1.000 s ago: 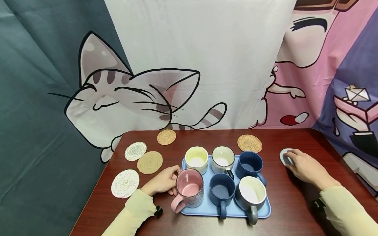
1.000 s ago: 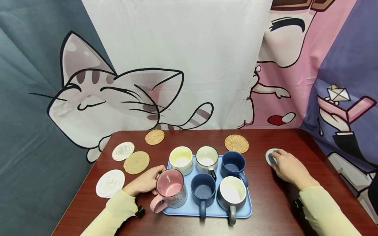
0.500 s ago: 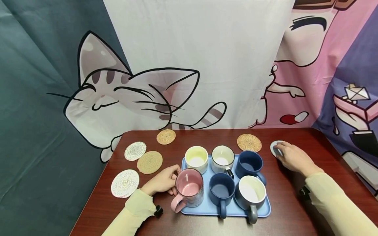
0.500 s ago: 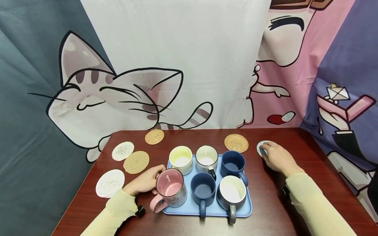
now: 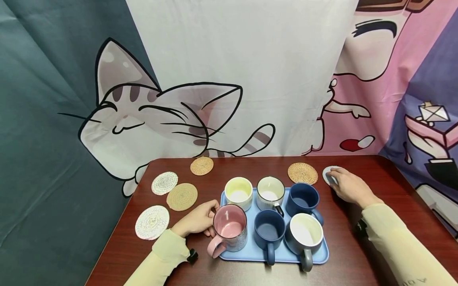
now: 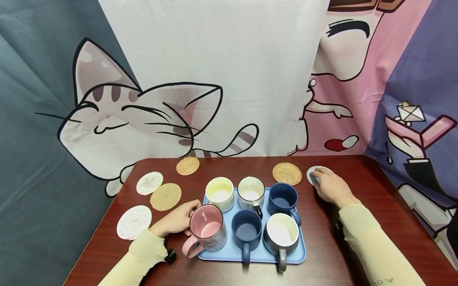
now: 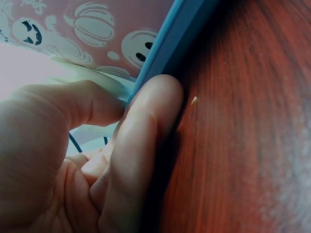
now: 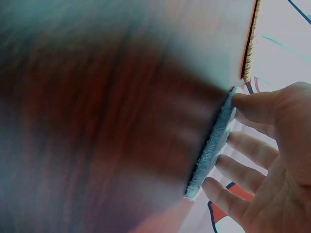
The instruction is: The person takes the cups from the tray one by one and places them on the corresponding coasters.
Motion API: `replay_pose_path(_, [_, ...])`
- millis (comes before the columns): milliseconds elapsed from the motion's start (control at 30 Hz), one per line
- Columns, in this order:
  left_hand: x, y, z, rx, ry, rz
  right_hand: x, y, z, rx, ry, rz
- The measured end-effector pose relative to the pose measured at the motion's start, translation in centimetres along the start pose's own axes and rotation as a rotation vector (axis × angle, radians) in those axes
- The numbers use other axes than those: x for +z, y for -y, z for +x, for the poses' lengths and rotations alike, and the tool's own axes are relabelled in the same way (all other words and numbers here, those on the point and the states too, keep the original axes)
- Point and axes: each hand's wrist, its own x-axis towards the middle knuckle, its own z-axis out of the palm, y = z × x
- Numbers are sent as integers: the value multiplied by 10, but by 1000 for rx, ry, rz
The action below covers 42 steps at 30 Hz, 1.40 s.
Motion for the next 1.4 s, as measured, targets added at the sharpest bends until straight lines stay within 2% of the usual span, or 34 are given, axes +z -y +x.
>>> replay_pose_path(200, [-1,0,0,2,2,-7,2,-1,5,-18,-3,4])
replay_pose_path(400, [0,1,0,-4,6,1,1,-1,9,0,16,21])
replay_pose_path(1400, [1,-2,0,-5,-4,-9,3,0,11,-8,23,25])
